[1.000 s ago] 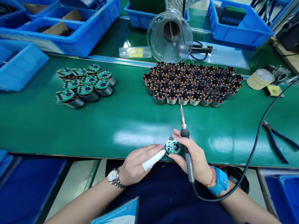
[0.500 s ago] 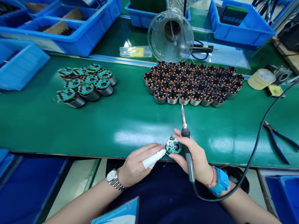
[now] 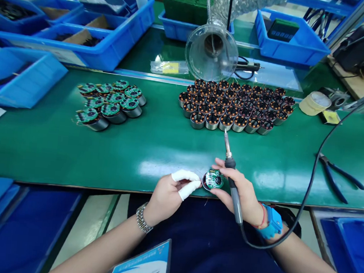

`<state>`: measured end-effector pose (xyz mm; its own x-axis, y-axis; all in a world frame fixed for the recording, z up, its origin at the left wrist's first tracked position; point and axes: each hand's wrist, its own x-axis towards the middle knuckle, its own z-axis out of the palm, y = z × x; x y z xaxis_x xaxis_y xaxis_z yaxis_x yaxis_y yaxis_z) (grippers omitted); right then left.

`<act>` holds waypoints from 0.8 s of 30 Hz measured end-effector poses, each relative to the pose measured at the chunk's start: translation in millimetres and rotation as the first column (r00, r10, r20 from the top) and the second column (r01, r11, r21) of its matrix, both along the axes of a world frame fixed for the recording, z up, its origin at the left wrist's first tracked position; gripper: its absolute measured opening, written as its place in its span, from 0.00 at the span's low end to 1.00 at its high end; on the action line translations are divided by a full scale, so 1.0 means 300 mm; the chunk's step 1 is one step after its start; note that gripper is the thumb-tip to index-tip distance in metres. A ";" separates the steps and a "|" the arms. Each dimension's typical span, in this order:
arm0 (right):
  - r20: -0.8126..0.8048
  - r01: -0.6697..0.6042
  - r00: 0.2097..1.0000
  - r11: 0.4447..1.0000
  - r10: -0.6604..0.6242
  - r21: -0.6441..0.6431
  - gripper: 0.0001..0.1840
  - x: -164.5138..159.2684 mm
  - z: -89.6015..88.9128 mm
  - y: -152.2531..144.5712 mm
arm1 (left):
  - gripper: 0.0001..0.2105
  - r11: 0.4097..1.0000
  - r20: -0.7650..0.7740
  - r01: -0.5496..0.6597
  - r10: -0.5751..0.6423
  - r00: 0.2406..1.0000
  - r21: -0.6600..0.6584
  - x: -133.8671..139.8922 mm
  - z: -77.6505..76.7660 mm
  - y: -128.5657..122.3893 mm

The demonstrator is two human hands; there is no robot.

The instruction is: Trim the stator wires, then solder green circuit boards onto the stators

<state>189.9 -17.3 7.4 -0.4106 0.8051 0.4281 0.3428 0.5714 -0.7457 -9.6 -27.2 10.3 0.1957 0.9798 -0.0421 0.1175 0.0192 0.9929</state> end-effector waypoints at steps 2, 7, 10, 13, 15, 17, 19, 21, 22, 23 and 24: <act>0.029 -0.044 0.999 0.999 0.044 0.012 0.28 -0.003 -0.007 0.002 | 0.03 0.988 0.141 0.017 0.005 0.990 -0.156 0.007 -0.005 -0.001; 0.074 -0.085 0.994 0.996 0.083 0.024 0.27 0.005 -0.020 0.012 | 0.05 0.932 0.378 0.068 0.077 0.923 -0.355 0.018 -0.015 -0.017; 0.084 -0.099 0.992 0.995 0.096 0.031 0.27 0.009 -0.020 0.014 | 0.05 0.895 0.444 0.073 0.146 0.884 -0.440 0.020 -0.007 -0.023; 0.094 -0.102 0.991 0.994 0.098 0.039 0.27 0.010 -0.016 0.013 | 0.05 0.865 0.427 0.046 0.199 0.882 -0.500 0.022 0.009 -0.018; 0.098 -0.105 0.990 0.993 0.100 0.051 0.27 0.010 -0.009 0.014 | 0.06 0.853 0.407 0.030 0.218 0.887 -0.522 0.025 0.021 -0.008; 0.091 -0.094 0.992 0.993 0.088 0.068 0.27 0.008 0.004 0.019 | 0.07 0.846 0.405 0.039 0.214 0.889 -0.532 0.028 0.033 0.006; 0.068 -0.068 0.996 0.994 0.062 0.090 0.24 -0.001 0.021 0.030 | 0.07 0.843 0.405 0.063 0.190 0.894 -0.534 0.033 0.043 0.022; 0.058 -0.057 0.997 0.992 0.051 0.109 0.20 -0.016 0.039 0.047 | 0.07 0.842 0.395 0.086 0.156 0.906 -0.532 0.038 0.052 0.039; 0.066 -0.068 0.996 0.990 0.061 0.121 0.19 -0.026 0.047 0.056 | 0.08 0.843 0.391 0.101 0.136 0.910 -0.528 0.040 0.055 0.046; 0.084 -0.090 0.993 0.987 0.079 0.133 0.18 -0.036 0.053 0.065 | 0.08 0.845 0.390 0.116 0.116 0.914 -0.522 0.041 0.058 0.052; 0.103 -0.114 0.990 0.982 0.099 0.149 0.16 -0.046 0.057 0.075 | 0.09 0.847 0.391 0.130 0.098 0.915 -0.515 0.042 0.059 0.057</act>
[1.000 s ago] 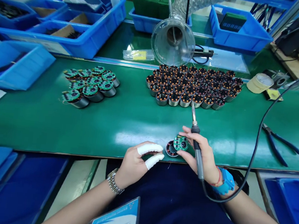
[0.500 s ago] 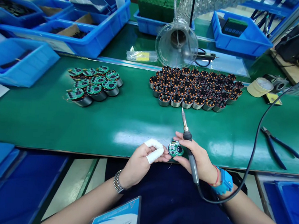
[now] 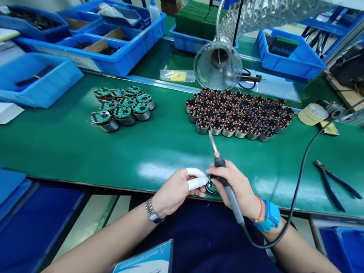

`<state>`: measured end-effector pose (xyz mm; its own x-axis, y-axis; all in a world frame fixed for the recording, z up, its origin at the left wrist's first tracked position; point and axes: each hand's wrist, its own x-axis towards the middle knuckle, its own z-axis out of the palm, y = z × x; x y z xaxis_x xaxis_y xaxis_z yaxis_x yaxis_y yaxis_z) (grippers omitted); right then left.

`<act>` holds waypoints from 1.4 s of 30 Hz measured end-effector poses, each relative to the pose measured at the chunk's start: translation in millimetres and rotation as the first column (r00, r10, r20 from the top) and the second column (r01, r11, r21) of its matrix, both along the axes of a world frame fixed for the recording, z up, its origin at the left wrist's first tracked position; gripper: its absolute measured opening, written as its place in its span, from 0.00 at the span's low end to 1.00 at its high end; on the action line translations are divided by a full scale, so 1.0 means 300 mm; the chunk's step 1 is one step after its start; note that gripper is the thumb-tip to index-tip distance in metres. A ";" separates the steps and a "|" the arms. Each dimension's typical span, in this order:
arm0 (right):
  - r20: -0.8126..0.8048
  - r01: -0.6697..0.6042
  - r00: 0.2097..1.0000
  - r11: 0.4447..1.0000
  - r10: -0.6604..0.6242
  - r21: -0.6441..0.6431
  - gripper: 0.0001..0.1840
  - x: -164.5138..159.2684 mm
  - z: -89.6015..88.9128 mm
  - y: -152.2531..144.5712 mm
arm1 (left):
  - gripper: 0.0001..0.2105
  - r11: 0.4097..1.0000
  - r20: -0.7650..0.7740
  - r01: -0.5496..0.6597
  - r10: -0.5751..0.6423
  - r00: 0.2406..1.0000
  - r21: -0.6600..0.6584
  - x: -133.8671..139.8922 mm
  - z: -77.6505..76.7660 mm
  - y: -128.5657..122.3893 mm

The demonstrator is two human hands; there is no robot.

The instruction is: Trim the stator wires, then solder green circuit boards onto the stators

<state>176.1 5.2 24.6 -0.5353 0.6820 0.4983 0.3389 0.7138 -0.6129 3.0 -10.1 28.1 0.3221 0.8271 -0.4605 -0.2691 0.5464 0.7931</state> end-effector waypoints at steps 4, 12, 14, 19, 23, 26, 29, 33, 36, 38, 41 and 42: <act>0.036 -0.038 0.999 0.997 0.036 0.065 0.13 -0.023 0.002 0.026 | 0.09 0.999 -0.007 0.011 -0.011 1.000 0.037 -0.001 -0.005 0.005; 0.058 0.011 0.998 1.000 -0.011 -0.002 0.15 -0.024 0.020 -0.004 | 0.06 0.989 -0.038 -0.083 0.088 0.995 0.119 0.006 -0.045 -0.018; 0.041 0.062 0.997 0.998 -0.061 -0.026 0.15 -0.015 0.039 -0.018 | 0.05 0.988 -0.037 -0.078 0.084 0.996 0.132 0.008 -0.046 -0.018; 0.001 0.167 0.986 0.985 -0.167 -0.036 0.13 0.043 0.096 -0.055 | 0.05 0.991 -0.094 -0.047 0.059 0.994 0.124 0.008 -0.032 -0.010; -0.027 0.167 0.986 0.986 -0.167 0.003 0.20 0.090 0.137 -0.077 | 0.06 0.991 -0.119 -0.025 0.041 0.992 0.131 0.007 -0.029 -0.004; -0.021 0.133 0.991 0.991 -0.134 -0.028 0.17 0.104 0.162 -0.082 | 0.05 0.990 -0.148 -0.006 0.027 0.989 0.139 0.006 -0.032 -0.002; 0.001 0.096 0.995 0.992 -0.096 -0.081 0.15 0.105 0.176 -0.082 | 0.05 0.990 -0.165 0.006 0.017 0.986 0.141 0.006 -0.035 -0.001; 0.006 0.073 0.997 0.992 -0.073 -0.105 0.13 0.099 0.176 -0.080 | 0.05 0.990 -0.163 0.010 0.014 0.986 0.142 0.005 -0.037 -0.001; 0.013 0.073 0.997 0.990 -0.072 -0.124 0.14 0.098 0.174 -0.078 | 0.05 0.990 -0.153 0.011 0.010 0.988 0.139 0.006 -0.038 -0.001; 0.015 0.065 0.998 0.989 -0.064 -0.132 0.14 0.097 0.175 -0.077 | 0.05 0.990 -0.147 0.008 0.012 0.989 0.138 0.006 -0.037 -0.002; 0.009 0.056 0.998 0.990 -0.055 -0.132 0.15 0.094 0.177 -0.077 | 0.04 0.991 -0.152 0.004 0.017 0.988 0.137 0.006 -0.034 -0.001; 0.009 0.055 0.998 0.990 -0.054 -0.133 0.15 0.093 0.177 -0.077 | 0.05 0.991 -0.156 0.002 0.020 0.988 0.137 0.006 -0.033 -0.001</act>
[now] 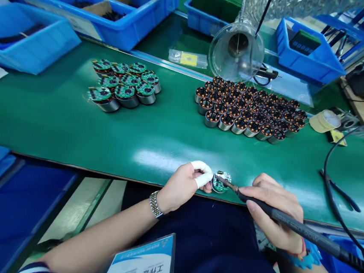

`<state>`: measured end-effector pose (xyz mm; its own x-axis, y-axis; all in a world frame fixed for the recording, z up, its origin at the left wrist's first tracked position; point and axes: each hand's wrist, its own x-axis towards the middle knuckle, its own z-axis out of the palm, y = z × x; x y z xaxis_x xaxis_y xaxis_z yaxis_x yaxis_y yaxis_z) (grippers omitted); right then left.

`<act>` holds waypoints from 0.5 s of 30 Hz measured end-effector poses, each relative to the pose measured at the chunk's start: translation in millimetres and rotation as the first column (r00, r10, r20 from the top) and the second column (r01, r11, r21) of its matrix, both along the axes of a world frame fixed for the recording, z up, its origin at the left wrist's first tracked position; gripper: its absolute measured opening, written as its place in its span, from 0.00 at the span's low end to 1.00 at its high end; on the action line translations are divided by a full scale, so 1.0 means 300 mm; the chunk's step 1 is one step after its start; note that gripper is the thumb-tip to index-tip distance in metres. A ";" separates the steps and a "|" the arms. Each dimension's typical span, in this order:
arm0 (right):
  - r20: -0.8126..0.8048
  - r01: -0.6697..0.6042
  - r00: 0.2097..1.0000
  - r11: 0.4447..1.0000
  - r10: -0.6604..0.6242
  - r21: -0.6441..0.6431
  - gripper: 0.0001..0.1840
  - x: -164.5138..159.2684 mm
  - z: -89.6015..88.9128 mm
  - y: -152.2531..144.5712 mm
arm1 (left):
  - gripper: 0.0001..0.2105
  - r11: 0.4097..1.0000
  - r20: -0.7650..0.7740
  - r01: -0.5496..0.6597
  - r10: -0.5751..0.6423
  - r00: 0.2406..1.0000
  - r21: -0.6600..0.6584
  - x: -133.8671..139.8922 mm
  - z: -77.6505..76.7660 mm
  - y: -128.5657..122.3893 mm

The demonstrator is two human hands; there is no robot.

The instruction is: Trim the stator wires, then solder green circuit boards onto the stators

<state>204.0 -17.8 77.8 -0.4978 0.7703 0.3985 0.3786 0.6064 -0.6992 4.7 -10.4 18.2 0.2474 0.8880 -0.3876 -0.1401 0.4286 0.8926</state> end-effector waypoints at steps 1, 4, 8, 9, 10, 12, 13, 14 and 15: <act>0.000 0.002 1.000 1.000 -0.002 0.000 0.14 -0.001 0.000 0.000 | 0.05 1.000 -0.004 -0.004 0.004 1.000 -0.001 0.000 0.001 0.001; 0.001 0.006 1.000 1.000 -0.006 -0.001 0.14 -0.005 0.000 0.000 | 0.05 1.000 -0.014 -0.009 0.009 1.000 -0.007 0.000 0.002 0.002; 0.000 0.002 1.000 1.000 -0.002 -0.002 0.14 -0.004 0.004 -0.002 | 0.05 1.000 -0.021 -0.004 0.004 1.000 -0.003 0.001 0.001 0.002; -0.004 0.005 1.000 1.000 -0.005 -0.003 0.14 -0.002 0.005 -0.004 | 0.05 1.000 -0.024 -0.003 0.003 1.000 -0.002 0.001 0.001 0.001; -0.010 0.009 1.000 1.000 -0.009 -0.004 0.14 0.001 0.007 -0.006 | 0.05 1.000 -0.026 0.001 -0.001 1.000 -0.002 0.001 0.002 0.002; -0.030 0.028 0.999 1.000 -0.028 0.000 0.15 0.008 0.005 -0.011 | 0.05 1.000 -0.028 0.004 -0.004 1.000 -0.006 0.001 0.005 0.002; -0.036 0.044 0.998 0.999 -0.044 0.002 0.15 0.011 0.001 -0.012 | 0.05 1.000 -0.024 0.003 -0.003 1.000 -0.008 0.002 0.006 0.002; -0.040 0.062 0.997 0.998 -0.062 0.004 0.16 0.012 -0.006 -0.012 | 0.05 1.000 -0.019 -0.002 0.002 1.000 -0.009 0.002 0.008 0.003; -0.037 0.084 0.996 0.996 -0.084 0.007 0.16 0.012 -0.016 -0.011 | 0.05 1.000 -0.013 -0.007 0.007 1.000 -0.011 0.002 0.009 0.003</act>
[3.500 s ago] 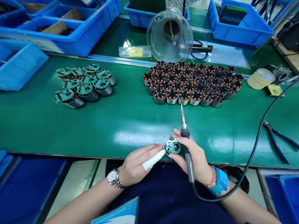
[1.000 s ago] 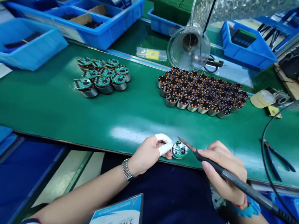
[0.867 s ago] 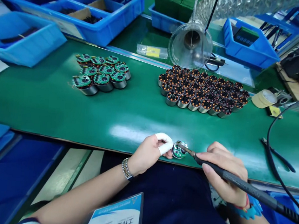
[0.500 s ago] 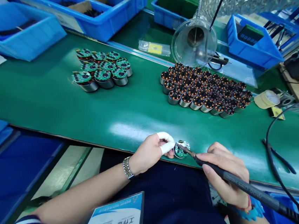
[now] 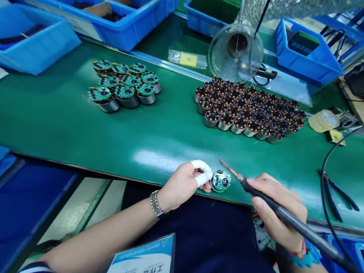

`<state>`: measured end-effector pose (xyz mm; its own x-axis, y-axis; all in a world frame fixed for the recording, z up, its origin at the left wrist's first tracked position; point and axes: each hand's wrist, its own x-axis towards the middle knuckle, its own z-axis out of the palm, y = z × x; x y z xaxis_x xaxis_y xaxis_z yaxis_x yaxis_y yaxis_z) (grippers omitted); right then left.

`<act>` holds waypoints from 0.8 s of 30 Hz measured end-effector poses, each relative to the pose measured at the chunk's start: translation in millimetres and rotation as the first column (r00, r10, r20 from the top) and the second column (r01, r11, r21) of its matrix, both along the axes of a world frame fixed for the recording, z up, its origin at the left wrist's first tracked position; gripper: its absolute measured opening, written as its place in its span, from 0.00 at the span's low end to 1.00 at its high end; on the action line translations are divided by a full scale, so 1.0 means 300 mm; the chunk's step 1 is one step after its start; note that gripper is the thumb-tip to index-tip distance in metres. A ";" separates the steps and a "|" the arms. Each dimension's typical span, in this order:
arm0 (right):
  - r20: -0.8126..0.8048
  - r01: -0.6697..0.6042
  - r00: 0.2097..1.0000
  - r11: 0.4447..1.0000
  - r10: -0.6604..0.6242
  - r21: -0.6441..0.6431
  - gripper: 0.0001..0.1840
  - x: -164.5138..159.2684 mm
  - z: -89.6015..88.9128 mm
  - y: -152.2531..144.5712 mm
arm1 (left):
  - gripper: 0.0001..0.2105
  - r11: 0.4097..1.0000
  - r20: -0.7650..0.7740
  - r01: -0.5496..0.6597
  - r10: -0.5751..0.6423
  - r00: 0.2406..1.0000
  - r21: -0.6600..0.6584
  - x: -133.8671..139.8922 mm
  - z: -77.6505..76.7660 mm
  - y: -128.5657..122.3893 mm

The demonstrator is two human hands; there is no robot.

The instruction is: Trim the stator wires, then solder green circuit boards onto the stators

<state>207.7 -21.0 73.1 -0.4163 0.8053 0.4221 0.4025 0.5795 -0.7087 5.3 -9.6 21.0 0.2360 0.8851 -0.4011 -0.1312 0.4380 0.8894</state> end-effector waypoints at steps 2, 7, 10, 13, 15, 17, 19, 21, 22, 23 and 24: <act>0.046 0.040 0.998 0.999 -0.040 0.002 0.15 -0.006 -0.026 0.009 | 0.05 1.000 0.008 -0.009 0.009 1.000 -0.004 0.001 0.000 0.000; 0.228 -0.027 0.972 0.995 0.048 -0.094 0.21 -0.036 -0.096 0.036 | 0.05 1.000 0.012 0.000 0.000 1.000 0.003 0.001 -0.008 -0.002; 0.250 -0.046 0.965 0.992 0.074 -0.117 0.24 -0.049 -0.123 0.029 | 0.05 1.000 0.010 0.004 -0.004 1.000 0.008 0.000 -0.007 -0.002; 0.239 -0.025 0.970 0.996 0.043 -0.080 0.23 -0.054 -0.144 0.009 | 0.04 1.000 -0.001 -0.009 0.009 1.000 -0.004 -0.002 -0.003 -0.003; 0.229 -0.024 0.973 0.997 0.039 -0.071 0.24 -0.054 -0.154 0.000 | 0.04 1.000 0.003 -0.018 0.018 1.000 -0.014 -0.003 -0.004 -0.006; 0.219 -0.037 0.974 0.996 0.053 -0.078 0.24 -0.049 -0.159 0.001 | 0.04 0.999 0.016 -0.024 0.024 1.000 -0.024 -0.002 -0.006 -0.012; 0.212 -0.078 0.973 0.992 0.097 -0.097 0.23 -0.041 -0.161 0.015 | 0.04 0.999 0.028 -0.040 0.040 0.999 -0.032 -0.001 -0.011 -0.023; 0.204 -0.139 0.965 0.983 0.162 -0.122 0.22 -0.030 -0.160 0.036 | 0.05 0.998 0.016 -0.056 0.056 0.998 -0.034 -0.004 -0.014 -0.036; 0.201 -0.168 0.960 0.977 0.193 -0.133 0.22 -0.025 -0.160 0.047 | 0.06 0.998 -0.005 -0.056 0.056 0.998 -0.022 -0.008 -0.015 -0.042; 0.197 -0.193 0.956 0.971 0.218 -0.139 0.22 -0.020 -0.160 0.056 | 0.06 0.999 -0.041 -0.043 0.043 0.998 0.008 -0.015 -0.017 -0.048; 0.191 -0.212 0.953 0.967 0.237 -0.139 0.22 -0.017 -0.161 0.063 | 0.06 0.998 -0.104 -0.011 0.018 0.994 0.065 -0.024 -0.018 -0.052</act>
<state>202.6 -1.9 24.8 -0.6596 0.7191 0.2187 0.4147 0.5908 -0.6921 -1.8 -25.1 15.6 0.1829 0.9127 -0.3654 -0.0423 0.3786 0.9246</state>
